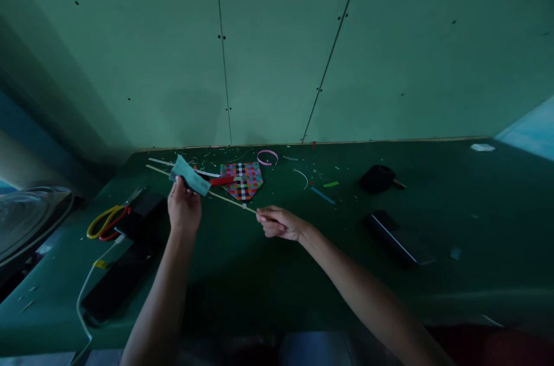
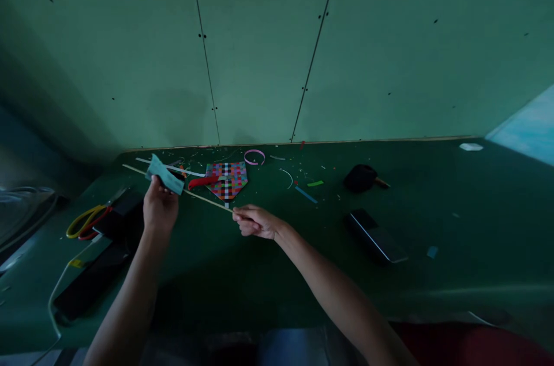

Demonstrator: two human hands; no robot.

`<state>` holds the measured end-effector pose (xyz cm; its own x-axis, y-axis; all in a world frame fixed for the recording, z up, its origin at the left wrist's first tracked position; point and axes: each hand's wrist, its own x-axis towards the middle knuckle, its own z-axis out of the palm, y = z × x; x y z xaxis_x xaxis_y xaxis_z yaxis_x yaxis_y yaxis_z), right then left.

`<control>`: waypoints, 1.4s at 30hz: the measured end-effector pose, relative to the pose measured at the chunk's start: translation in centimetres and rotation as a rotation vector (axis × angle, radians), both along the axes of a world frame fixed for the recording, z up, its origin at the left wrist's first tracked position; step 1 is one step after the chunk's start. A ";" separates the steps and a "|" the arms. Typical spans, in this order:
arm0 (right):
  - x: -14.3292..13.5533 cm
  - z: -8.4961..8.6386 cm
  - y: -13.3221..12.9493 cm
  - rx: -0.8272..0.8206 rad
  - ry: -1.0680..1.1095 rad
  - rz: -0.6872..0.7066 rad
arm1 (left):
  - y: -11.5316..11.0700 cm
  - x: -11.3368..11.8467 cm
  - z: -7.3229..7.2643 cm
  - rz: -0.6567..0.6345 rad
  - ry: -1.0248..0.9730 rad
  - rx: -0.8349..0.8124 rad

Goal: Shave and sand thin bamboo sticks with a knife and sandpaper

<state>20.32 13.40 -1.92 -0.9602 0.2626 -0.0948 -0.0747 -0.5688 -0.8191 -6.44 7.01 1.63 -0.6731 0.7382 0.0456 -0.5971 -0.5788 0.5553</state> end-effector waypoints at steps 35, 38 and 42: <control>5.9 1.2 5.7 0.642 -0.344 -0.247 | 0.6 -3.9 -1.5 0.077 -0.060 -0.040; 5.5 1.0 5.3 0.662 -0.363 -0.302 | 0.7 -3.2 -1.7 0.124 -0.003 -0.037; 5.2 0.9 5.0 0.699 -0.406 -0.368 | 0.5 -3.2 -1.7 0.134 -0.004 -0.038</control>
